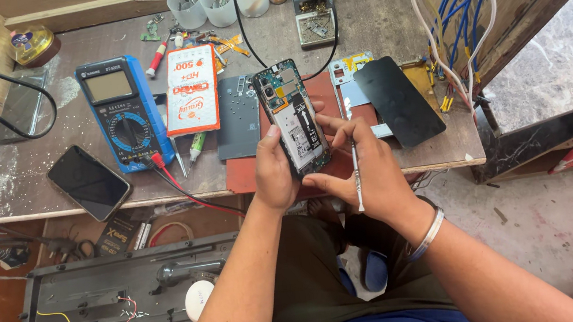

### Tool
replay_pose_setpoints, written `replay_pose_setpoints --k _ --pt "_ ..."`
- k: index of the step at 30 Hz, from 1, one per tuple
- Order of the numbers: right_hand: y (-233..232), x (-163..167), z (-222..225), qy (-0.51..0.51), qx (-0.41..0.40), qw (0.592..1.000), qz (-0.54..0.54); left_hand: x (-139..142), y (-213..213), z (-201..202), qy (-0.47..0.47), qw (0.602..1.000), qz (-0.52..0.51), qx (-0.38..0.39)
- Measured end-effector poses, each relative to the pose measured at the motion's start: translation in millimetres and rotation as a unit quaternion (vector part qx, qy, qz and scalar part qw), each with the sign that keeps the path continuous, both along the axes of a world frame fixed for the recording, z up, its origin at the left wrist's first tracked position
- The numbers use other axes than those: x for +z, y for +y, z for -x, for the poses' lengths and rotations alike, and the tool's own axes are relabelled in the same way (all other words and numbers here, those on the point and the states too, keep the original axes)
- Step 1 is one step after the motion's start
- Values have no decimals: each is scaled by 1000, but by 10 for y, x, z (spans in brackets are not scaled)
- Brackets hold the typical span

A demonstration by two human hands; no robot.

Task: The person disassembles a smartphone using a screwdriver, removes the back cover and battery, and cleans the interior with a toothbrush. They then handle a new battery and reassemble the phone components.

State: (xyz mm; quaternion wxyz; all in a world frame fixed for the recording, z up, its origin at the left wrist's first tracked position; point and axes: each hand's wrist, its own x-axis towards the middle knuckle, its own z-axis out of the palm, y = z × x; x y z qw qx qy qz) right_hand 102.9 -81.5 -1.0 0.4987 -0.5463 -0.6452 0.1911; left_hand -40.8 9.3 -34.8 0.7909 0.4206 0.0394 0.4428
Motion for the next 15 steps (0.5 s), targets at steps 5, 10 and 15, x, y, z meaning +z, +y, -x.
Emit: replay_pose_setpoints --k 5,10,15 --pt "-4 -23 12 49 40 998 -5 54 -24 40 34 999 -6 -12" --pt "-13 24 20 42 33 999 5 107 -22 68 21 999 -24 -9" --pt "-54 69 21 64 50 997 -7 117 -13 62 8 999 -44 -11"
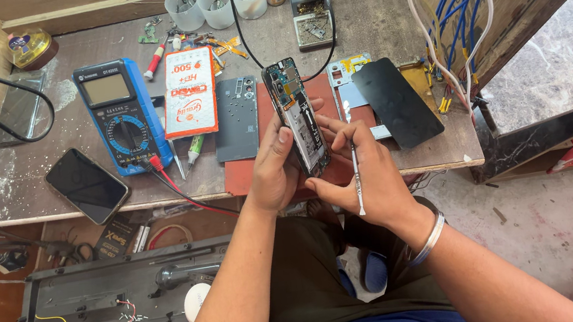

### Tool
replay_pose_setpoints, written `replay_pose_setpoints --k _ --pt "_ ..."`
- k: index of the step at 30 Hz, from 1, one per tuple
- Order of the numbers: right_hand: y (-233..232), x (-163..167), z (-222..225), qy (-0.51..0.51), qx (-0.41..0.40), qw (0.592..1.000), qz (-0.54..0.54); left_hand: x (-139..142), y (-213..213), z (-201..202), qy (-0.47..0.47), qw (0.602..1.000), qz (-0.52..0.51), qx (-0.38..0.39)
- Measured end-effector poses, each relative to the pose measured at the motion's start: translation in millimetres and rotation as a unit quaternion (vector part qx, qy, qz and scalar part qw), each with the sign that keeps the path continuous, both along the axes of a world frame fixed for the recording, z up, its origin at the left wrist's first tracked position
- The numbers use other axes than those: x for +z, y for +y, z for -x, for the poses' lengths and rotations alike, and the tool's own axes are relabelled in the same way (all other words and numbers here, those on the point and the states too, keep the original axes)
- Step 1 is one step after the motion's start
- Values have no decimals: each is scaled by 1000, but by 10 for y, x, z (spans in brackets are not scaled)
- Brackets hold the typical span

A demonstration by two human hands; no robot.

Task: The person disassembles a smartphone using a screwdriver, removes the back cover and battery, and cleans the interior with a toothbrush. They then handle a new battery and reassemble the phone components.

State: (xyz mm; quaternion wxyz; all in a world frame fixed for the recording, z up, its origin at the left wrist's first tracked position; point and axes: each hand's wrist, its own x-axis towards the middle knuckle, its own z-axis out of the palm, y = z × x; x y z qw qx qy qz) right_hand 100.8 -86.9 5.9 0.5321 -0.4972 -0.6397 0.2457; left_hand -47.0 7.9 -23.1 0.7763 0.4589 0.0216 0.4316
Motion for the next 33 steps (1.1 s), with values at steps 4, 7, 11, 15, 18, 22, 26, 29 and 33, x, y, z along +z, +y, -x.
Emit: replay_pose_setpoints --k 4,7,11,15,18,22,26,29,33 --pt "-8 -13 -41 73 37 996 25 -24 7 -13 6 1000 12 14" --pt "10 -60 -70 114 56 991 40 -53 5 -12 32 998 4 47" --pt "32 -136 -112 152 83 983 62 -89 -2 -32 59 991 -54 103" --pt "51 -175 -189 214 139 964 74 -110 12 -53 73 986 -66 134" --pt "68 -186 -246 253 180 948 76 -125 19 -51 77 985 -49 143" --pt "77 -214 -265 234 173 953 83 -150 25 -68 74 987 -29 139" --pt "87 -247 -267 257 172 947 92 -172 20 -92 91 982 -59 158" --pt "93 -258 -279 266 180 943 90 -186 2 -87 105 975 -83 177" --pt "84 -266 -273 204 167 962 67 -202 -26 -86 96 972 -92 194"
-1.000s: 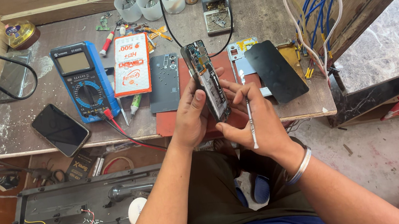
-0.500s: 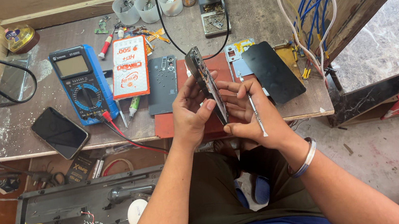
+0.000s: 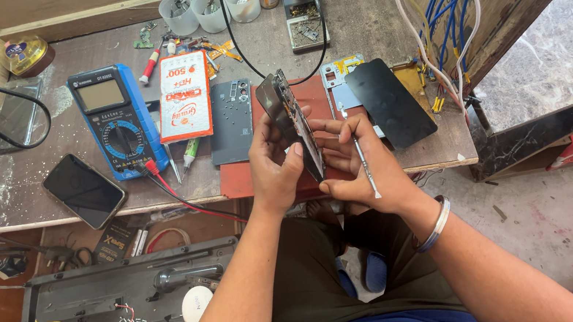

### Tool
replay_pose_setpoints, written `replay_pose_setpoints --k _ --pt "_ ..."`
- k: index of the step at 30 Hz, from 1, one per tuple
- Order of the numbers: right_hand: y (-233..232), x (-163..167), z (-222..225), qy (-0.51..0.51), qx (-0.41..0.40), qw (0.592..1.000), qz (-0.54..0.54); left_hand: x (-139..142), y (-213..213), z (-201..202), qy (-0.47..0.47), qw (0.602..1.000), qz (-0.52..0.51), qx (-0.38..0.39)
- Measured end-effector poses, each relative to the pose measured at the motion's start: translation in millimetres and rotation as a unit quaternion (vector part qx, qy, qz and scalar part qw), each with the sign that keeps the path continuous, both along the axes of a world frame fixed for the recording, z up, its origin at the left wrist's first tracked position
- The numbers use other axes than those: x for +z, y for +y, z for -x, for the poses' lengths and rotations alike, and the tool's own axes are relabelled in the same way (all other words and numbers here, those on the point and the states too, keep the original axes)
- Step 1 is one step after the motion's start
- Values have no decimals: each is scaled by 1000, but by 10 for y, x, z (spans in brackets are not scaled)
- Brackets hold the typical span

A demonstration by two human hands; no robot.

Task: The person disassembles a smartphone using a screwdriver, removes the back cover and battery, and cleans the interior with a toothbrush. They then handle a new battery and reassemble the phone components.

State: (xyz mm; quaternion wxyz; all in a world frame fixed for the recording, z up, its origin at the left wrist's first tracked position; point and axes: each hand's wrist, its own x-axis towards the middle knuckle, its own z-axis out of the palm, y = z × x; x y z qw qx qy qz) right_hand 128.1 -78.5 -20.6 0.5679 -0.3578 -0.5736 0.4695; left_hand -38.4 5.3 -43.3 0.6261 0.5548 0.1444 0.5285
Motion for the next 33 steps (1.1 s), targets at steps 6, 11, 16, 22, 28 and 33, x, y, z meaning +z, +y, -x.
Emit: replay_pose_setpoints --k 6,11,16,22,28,33 --pt "24 -24 12 92 18 995 33 25 9 3 18 1000 8 -4" --pt "69 -65 -27 130 32 990 44 94 -13 -4 36 999 4 -14" --pt "52 -63 -90 22 -7 1000 19 131 -55 -28 21 999 26 17" --pt "117 188 -273 14 11 998 -57 109 -36 -16 9 999 -50 9" --pt "126 538 -379 -54 57 988 -136 96 -24 -1 53 995 -79 -13" --pt "273 676 -356 -34 98 986 -133 104 16 -12 67 993 -99 -12"
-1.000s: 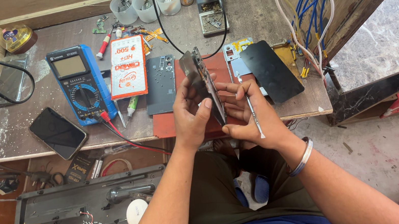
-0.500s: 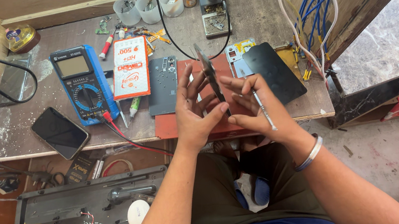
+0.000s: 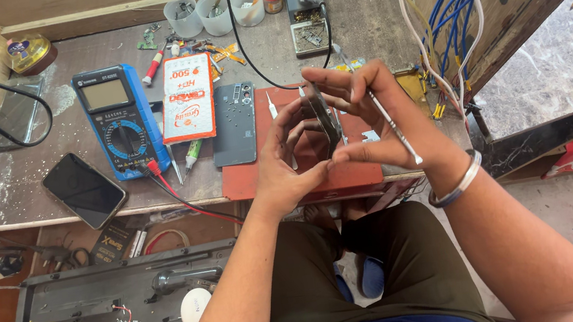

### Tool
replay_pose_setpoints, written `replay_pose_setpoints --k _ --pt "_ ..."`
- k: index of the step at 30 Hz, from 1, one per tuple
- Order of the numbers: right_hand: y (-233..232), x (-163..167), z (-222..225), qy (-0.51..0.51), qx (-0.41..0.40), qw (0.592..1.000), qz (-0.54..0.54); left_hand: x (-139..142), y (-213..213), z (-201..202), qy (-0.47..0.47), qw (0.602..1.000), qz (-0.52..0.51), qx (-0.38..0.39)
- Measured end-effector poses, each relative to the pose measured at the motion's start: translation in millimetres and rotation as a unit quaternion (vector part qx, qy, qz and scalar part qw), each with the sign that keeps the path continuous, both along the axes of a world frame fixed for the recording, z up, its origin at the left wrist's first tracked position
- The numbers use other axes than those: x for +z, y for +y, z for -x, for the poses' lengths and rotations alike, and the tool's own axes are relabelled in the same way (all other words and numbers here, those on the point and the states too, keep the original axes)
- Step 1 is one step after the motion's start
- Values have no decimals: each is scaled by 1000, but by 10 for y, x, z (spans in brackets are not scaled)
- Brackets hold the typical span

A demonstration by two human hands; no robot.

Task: The person disassembles a smartphone using a screwdriver, removes the back cover and battery, and cleans the interior with a toothbrush. They then handle a new battery and reassemble the phone components.

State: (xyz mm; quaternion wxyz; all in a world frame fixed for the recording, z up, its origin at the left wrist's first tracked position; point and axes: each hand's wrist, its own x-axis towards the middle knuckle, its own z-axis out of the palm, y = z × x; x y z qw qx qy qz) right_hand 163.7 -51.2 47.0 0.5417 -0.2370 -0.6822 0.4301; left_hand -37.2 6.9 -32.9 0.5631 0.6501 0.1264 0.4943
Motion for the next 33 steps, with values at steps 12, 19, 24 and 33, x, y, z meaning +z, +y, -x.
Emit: replay_pose_setpoints --k 12,19,24,33 --pt "154 -150 -374 135 -17 987 84 -97 -67 148 31 998 4 48" --pt "181 -249 -340 176 -11 981 80 -39 -111 295 102 990 -66 77" --pt "244 -188 -216 176 0 982 62 -12 -55 210 52 997 24 42" --pt "450 -31 16 110 -105 976 155 56 22 -31 -33 954 295 43"
